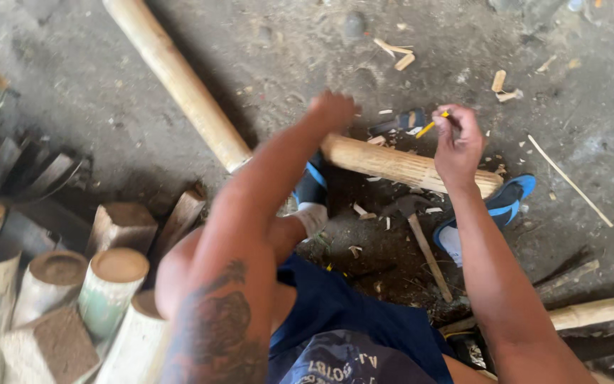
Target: The person assembles bamboo pieces into a small stool-like structure. They use a hammer to drive bamboo dowels into pre-drilled holes, measure the assembled frame with a tape measure, and mark additional bamboo pieces with a pencil and tape measure for further cuts.
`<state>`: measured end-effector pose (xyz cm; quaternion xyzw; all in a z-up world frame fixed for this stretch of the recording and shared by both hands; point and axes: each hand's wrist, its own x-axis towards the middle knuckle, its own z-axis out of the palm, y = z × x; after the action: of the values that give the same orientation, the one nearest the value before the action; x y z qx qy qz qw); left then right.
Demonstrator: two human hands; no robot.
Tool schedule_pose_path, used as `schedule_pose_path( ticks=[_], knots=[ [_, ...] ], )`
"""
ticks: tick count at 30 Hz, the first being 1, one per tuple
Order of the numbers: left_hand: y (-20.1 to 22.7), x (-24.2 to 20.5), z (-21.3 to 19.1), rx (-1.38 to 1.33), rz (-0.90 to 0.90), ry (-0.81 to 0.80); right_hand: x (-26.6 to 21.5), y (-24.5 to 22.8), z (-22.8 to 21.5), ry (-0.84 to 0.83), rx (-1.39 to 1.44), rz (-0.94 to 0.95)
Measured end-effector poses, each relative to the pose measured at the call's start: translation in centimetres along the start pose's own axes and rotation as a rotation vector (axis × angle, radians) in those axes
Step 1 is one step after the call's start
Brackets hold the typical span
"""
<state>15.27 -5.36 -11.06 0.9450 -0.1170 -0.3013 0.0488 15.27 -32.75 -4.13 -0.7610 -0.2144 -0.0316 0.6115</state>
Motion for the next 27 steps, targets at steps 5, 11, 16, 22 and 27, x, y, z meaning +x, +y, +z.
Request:
schedule_pose_path(
  ticks=[5, 11, 16, 22, 27],
  knots=[
    [-7.7, -10.7, -3.5, -0.133, -0.161, 0.367, 0.1, -6.5, 5.6, -0.202, -0.087, -0.052],
    [-8.0, -21.2, 11.3, -0.606, -0.321, 0.452, 0.1, -10.9, 11.7, -0.444, -0.33, -0.341],
    [-2.1, -25.8, 25.1, -0.819, -0.58, 0.051, 0.5, -12.4, 14.4, -0.736, -0.445, -0.226],
    [-0.6, -27.0, 28.2, -0.867, -0.589, 0.148, -0.6, -13.7, 13.6, -0.862, -0.496, 0.045],
    [-4.8, -24.5, 17.8, -0.818, -0.442, 0.486, 1.1, -12.4, 10.0, -0.749, -0.472, 0.153]
  ],
)
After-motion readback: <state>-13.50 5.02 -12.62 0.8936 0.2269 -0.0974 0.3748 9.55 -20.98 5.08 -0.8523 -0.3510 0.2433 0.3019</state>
